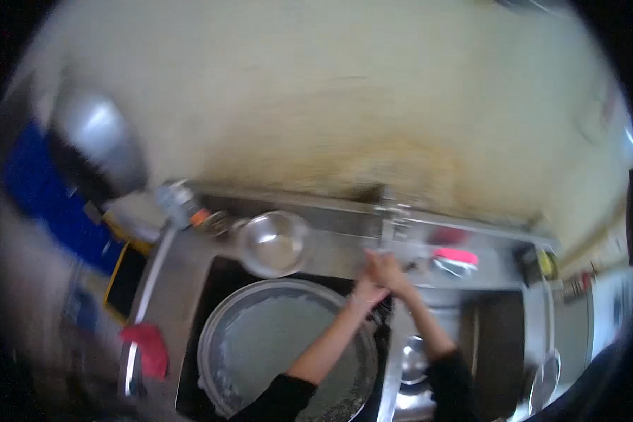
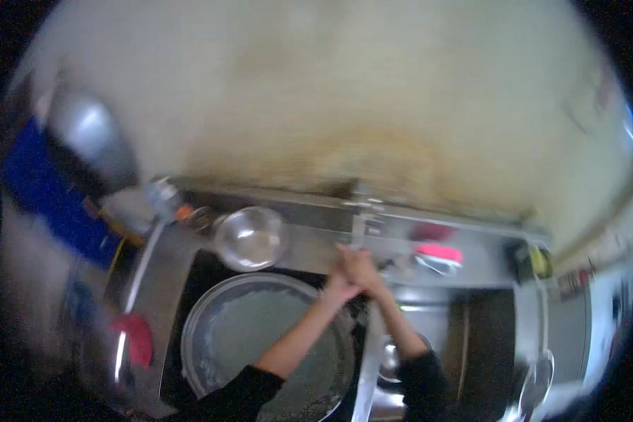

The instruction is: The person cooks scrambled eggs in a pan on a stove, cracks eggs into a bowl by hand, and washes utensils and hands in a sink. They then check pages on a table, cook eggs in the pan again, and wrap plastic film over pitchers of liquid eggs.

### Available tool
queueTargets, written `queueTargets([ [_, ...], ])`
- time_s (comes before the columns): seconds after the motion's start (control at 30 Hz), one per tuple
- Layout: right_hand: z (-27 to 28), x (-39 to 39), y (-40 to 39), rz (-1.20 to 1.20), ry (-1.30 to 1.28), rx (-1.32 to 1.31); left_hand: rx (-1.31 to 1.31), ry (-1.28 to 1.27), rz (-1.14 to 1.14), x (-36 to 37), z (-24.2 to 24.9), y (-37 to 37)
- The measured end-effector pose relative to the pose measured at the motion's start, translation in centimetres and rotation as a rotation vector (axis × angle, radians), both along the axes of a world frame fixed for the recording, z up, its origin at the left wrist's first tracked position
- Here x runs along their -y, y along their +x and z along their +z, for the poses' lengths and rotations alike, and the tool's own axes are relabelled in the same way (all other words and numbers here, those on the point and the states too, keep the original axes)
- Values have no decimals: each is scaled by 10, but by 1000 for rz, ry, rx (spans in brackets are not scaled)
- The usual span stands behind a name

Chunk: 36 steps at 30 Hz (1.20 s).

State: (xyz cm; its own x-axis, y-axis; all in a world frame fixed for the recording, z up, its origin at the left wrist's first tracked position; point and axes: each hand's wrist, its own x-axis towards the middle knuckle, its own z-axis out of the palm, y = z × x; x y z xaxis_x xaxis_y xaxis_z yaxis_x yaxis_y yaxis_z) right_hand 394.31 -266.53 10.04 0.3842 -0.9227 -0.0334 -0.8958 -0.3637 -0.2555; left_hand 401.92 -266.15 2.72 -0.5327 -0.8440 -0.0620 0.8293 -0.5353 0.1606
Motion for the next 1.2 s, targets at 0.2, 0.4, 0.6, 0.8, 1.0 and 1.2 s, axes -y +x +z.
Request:
queueTargets([
  [0.2,139,2,-12,-68,-480,449,873,-32,144,34,25,-24],
  [0.4,165,54,-1,-76,-362,-64,930,-154,68,-6,-12,26],
  [0.6,164,71,20,-316,-377,-353,1774,-799,593,-153,71,188],
  [0.8,113,-61,14,-201,-600,276,2731,247,605,-258,30,409],
  [1.0,137,-312,-33,-209,-31,447,3316,189,594,-305,76,502],
  [1.2,123,-508,-150,-889,-10,712,2765,-113,1083,-309,205,419],
])
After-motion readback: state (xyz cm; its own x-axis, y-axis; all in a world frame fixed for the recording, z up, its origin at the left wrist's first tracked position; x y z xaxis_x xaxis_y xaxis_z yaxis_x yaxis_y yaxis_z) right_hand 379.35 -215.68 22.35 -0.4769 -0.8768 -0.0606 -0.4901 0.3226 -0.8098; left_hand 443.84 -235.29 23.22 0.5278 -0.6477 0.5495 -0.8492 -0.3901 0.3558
